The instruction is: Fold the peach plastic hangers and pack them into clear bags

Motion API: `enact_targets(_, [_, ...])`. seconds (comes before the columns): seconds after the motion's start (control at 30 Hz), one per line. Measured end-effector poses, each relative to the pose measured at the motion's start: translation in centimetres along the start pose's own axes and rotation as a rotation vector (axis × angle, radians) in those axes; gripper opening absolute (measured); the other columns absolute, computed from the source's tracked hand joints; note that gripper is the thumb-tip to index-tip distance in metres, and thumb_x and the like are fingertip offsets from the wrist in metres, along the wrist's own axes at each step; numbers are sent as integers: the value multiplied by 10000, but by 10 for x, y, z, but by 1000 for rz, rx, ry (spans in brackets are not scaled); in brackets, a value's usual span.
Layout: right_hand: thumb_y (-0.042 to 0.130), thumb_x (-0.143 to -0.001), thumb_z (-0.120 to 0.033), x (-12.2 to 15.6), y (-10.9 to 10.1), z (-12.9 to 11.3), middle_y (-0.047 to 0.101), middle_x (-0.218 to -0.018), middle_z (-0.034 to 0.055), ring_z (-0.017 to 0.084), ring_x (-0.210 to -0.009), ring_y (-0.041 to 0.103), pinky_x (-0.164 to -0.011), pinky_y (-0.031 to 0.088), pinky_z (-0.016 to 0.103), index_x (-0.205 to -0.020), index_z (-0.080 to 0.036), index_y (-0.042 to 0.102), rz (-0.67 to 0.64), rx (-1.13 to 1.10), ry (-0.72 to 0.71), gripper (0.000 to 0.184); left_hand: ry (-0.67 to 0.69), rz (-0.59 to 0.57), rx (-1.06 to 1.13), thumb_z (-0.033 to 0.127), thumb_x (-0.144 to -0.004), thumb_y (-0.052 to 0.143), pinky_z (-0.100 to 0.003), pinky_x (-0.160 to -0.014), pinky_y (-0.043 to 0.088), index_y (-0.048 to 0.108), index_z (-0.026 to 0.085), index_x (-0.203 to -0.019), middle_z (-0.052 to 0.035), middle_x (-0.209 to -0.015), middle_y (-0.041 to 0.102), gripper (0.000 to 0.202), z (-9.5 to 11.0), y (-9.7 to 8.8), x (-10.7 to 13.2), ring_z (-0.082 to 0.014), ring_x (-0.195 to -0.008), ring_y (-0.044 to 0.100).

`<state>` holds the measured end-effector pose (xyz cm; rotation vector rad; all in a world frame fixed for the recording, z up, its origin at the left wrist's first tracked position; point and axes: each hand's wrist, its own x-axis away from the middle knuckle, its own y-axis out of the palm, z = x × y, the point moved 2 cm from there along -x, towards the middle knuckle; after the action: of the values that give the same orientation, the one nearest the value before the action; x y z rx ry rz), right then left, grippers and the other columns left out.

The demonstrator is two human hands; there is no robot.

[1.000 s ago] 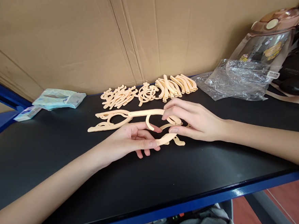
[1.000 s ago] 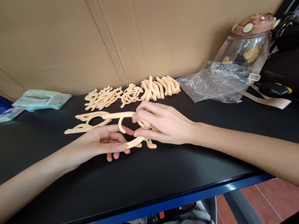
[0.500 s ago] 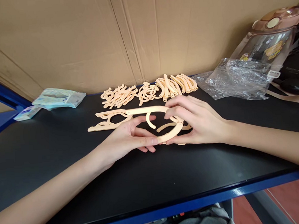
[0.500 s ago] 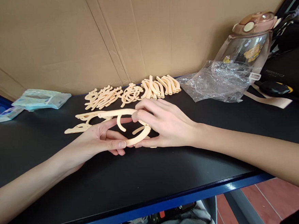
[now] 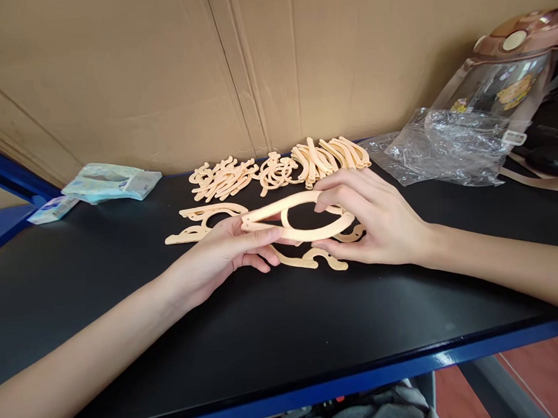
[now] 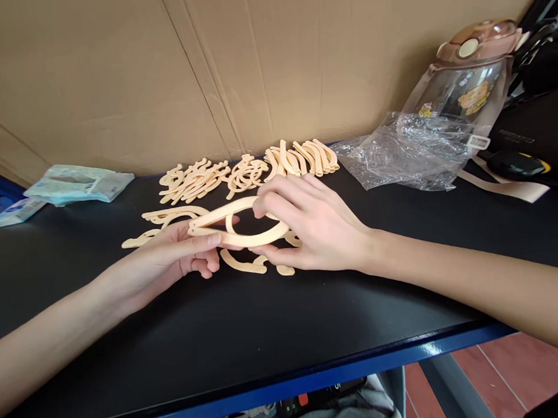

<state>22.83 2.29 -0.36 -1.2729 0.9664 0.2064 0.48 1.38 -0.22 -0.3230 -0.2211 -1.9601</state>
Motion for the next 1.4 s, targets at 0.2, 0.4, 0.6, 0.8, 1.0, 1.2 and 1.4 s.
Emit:
enact_targets(0.2, [622,-837,-368,0,2,5,672,-1058,113,272,-1027,621,-854,447,399,-944,-203,538,-22,-31,30,213,-1,28,40,310,-805,751,-137,-560,552,738,171,-869,-13,-817,756,154,-2,0,-2,-64,-577,626])
enact_targets(0.4, [608,-828,-326,1,7,10,639,-1225,142,298,-1103,589,-933,411,424,-1230,-140,510,-144,36,129,454,-7,36,67,329,-858,691,-165,-548,563,685,144,-871,-44,-833,755,186,-2,0,-3,-95,-605,657])
enact_targets(0.6, [577,-838,-364,4,12,25,649,-1226,134,315,-1136,576,-963,404,470,-1199,-145,571,-217,4,326,422,10,7,29,374,-914,603,-185,-561,566,673,195,-1089,-36,-848,746,260,0,1,-1,-103,-623,656])
enact_targets(0.8, [607,-791,-393,4,15,40,665,-1154,126,316,-1108,574,-971,393,482,-1135,-138,609,-265,-46,388,428,14,-13,-51,376,-887,628,-192,-565,544,690,200,-1027,-36,-827,737,233,-2,3,0,-112,-635,647])
enact_targets(1.0, [623,-767,-343,5,19,44,650,-1144,112,300,-1086,570,-972,387,482,-1113,-166,619,-333,-102,386,388,21,-4,-92,360,-867,638,-202,-561,541,687,188,-989,-44,-835,728,216,-1,4,0,-117,-629,638])
enact_targets(1.2, [588,-813,-328,7,18,43,609,-1221,136,304,-1155,537,-1000,387,481,-1196,-144,583,-389,-115,369,425,61,2,-162,374,-881,612,-207,-559,533,668,193,-970,-22,-833,710,210,-1,6,1,-115,-635,626])
enact_targets(1.4, [490,-891,-297,8,15,37,600,-1216,151,315,-1148,540,-989,405,509,-1271,-138,551,-434,-50,292,417,487,169,-965,372,-949,476,-283,-691,488,680,220,-966,-39,-943,706,255,1,10,7,-190,-829,619])
